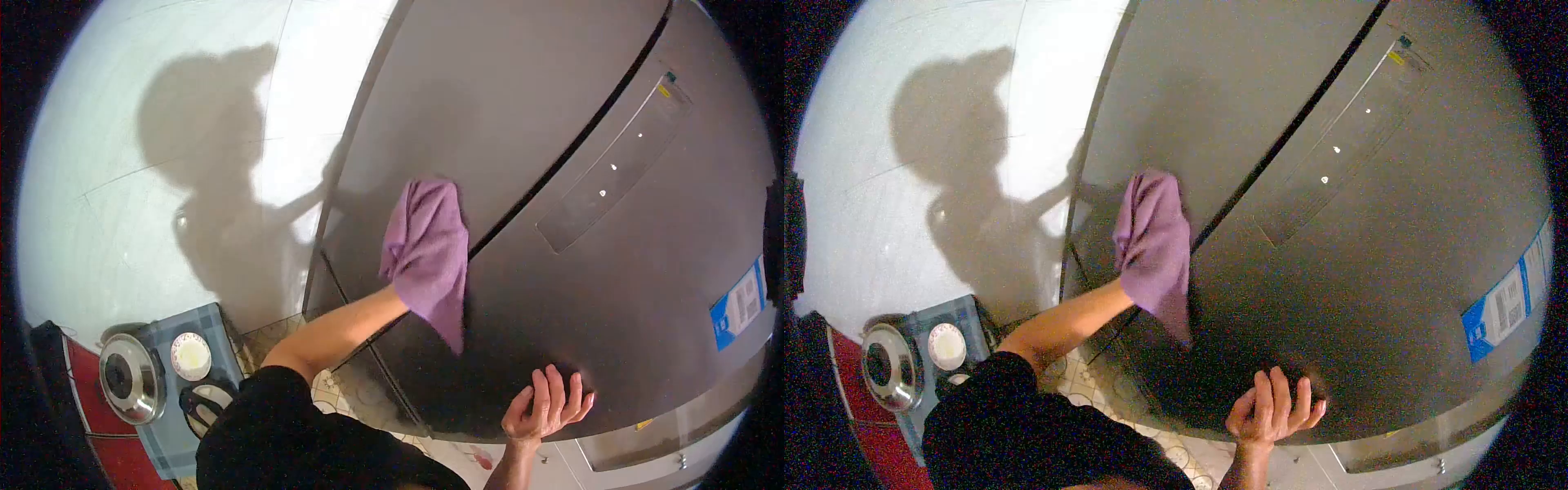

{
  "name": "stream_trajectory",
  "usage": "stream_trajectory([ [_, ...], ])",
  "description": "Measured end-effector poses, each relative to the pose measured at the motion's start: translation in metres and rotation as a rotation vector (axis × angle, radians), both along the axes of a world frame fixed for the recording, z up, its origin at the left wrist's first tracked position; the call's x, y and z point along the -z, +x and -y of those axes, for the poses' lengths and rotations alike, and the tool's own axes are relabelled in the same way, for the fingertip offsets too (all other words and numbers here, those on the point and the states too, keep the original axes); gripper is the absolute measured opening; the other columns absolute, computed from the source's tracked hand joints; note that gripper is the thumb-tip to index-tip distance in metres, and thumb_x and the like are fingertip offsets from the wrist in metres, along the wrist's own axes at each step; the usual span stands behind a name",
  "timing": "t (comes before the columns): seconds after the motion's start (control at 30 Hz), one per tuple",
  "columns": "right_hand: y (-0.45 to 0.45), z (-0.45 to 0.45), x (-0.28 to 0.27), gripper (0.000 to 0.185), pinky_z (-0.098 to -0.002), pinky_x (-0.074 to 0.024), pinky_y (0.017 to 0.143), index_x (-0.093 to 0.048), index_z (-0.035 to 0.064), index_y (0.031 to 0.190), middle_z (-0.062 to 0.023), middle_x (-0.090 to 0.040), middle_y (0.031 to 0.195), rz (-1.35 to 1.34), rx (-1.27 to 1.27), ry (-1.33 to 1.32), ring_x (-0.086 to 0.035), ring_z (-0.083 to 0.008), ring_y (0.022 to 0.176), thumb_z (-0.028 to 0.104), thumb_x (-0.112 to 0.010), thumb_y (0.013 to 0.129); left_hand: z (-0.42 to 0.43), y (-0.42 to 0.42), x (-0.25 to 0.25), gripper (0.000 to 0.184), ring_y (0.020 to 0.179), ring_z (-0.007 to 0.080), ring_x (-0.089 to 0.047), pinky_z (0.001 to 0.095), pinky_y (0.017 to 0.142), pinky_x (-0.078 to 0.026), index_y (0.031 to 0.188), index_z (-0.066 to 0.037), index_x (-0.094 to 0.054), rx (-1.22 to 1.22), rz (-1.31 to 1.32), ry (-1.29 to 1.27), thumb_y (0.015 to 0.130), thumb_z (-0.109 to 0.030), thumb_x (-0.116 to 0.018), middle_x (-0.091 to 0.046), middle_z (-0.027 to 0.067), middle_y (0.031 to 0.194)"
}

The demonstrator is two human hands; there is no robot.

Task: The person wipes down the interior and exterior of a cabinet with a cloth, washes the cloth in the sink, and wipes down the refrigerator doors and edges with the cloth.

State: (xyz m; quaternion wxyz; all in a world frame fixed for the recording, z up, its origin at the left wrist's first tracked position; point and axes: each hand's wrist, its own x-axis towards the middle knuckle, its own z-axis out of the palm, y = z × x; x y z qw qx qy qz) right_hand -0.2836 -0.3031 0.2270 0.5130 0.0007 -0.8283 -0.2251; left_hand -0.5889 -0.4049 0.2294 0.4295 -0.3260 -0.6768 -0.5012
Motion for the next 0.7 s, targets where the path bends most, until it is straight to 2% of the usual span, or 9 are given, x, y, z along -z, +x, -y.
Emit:
stream_trajectory([
  [0.2, 0.001, 0.000, 0.000, 0.028, -0.0506, -0.0129, 0.112, -0.069, 0.0115, 0.096, -0.0027, -0.066, 0.108, 0.033, 0.022, 0.028, -0.045, -0.0319, 0.123, 0.009, -0.055, 0.072, 0.063, -0.091, -0.018, 0.026, 0.094, 0.0259, -0.063, 0.0399, 0.077, -0.051, 0.095, -0.007, -0.068, -0.155, 0.140, 0.152, 0.081, -0.023, -0.054, -0.066, 0.0116, 0.100],
  [0.27, 0.001, -0.001, -0.001, 0.026, -0.0515, -0.0135, 0.112, -0.068, 0.0132, 0.097, -0.0022, -0.066, 0.108, 0.042, 0.031, 0.023, -0.045, -0.0314, 0.123, 0.012, -0.056, 0.074, 0.081, -0.110, -0.005, 0.026, 0.094, 0.0257, -0.063, 0.0398, 0.078, -0.050, 0.096, -0.007, -0.068, -0.197, 0.225, 0.214, 0.081, -0.023, -0.054, -0.066, 0.0114, 0.100],
  [0.43, -0.007, 0.010, 0.000, 0.021, -0.0537, -0.0140, 0.111, -0.067, 0.0160, 0.098, -0.0013, -0.066, 0.108, 0.008, 0.086, 0.007, -0.044, -0.0306, 0.123, 0.017, -0.058, 0.079, 0.059, -0.070, 0.053, 0.027, 0.095, 0.0253, -0.063, 0.0395, 0.079, -0.050, 0.097, -0.007, -0.067, -0.173, 0.313, 0.199, 0.082, -0.024, -0.053, -0.066, 0.0110, 0.101],
  [0.47, -0.008, 0.013, -0.001, 0.022, -0.0531, -0.0195, 0.108, -0.068, 0.0160, 0.099, -0.0026, -0.066, 0.109, 0.013, 0.102, -0.015, -0.045, -0.0313, 0.120, 0.017, -0.057, 0.079, 0.045, -0.054, 0.065, 0.027, 0.095, 0.0252, -0.063, 0.0394, 0.079, -0.050, 0.097, -0.007, -0.067, -0.143, 0.315, 0.177, 0.082, -0.024, -0.053, -0.066, 0.0109, 0.101],
  [0.5, -0.016, 0.021, -0.004, 0.024, -0.0522, -0.0265, 0.102, -0.068, 0.0148, 0.099, -0.0052, -0.065, 0.110, 0.021, -0.038, -0.065, -0.046, -0.0323, 0.116, 0.015, -0.058, 0.078, 0.031, -0.036, 0.077, 0.027, 0.096, 0.0251, -0.062, 0.0394, 0.079, -0.050, 0.097, -0.007, -0.067, -0.104, 0.312, 0.156, 0.082, -0.024, -0.053, -0.066, 0.0108, 0.101],
  [0.53, -0.027, 0.028, -0.004, 0.027, -0.0510, -0.0325, 0.095, -0.068, 0.0123, 0.100, -0.0078, -0.063, 0.111, 0.138, -0.188, -0.104, -0.048, -0.0332, 0.112, 0.011, -0.059, 0.075, 0.018, -0.018, 0.088, 0.027, 0.096, 0.0250, -0.062, 0.0393, 0.080, -0.050, 0.097, -0.007, -0.067, -0.058, 0.305, 0.128, 0.082, -0.024, -0.053, -0.066, 0.0107, 0.101],
  [0.6, -0.061, 0.049, 0.005, 0.033, -0.0500, -0.0389, 0.093, -0.066, 0.0058, 0.105, -0.0128, -0.060, 0.115, 0.315, -0.466, -0.248, -0.048, -0.0359, 0.114, 0.004, -0.061, 0.073, -0.004, 0.011, 0.103, 0.027, 0.096, 0.0249, -0.062, 0.0392, 0.080, -0.049, 0.097, -0.007, -0.066, 0.018, 0.271, 0.070, 0.082, -0.024, -0.052, -0.065, 0.0105, 0.102],
  [0.67, -0.092, 0.070, 0.013, 0.035, -0.0499, -0.0387, 0.100, -0.063, 0.0026, 0.110, -0.0154, -0.058, 0.119, 0.395, -0.655, -0.432, -0.049, -0.0385, 0.118, 0.001, -0.061, 0.075, -0.020, 0.027, 0.113, 0.027, 0.096, 0.0247, -0.062, 0.0391, 0.080, -0.049, 0.098, -0.007, -0.066, 0.086, 0.248, 0.027, 0.082, -0.024, -0.052, -0.065, 0.0103, 0.102],
  [0.7, -0.104, 0.075, 0.016, 0.039, -0.0500, -0.0371, 0.102, -0.061, 0.0030, 0.115, -0.0154, -0.057, 0.122, 0.443, -0.757, -0.439, -0.048, -0.0377, 0.121, 0.002, -0.062, 0.076, -0.023, 0.032, 0.118, 0.027, 0.097, 0.0246, -0.062, 0.0391, 0.081, -0.049, 0.098, -0.007, -0.066, 0.109, 0.247, 0.008, 0.082, -0.024, -0.052, -0.065, 0.0102, 0.102],
])
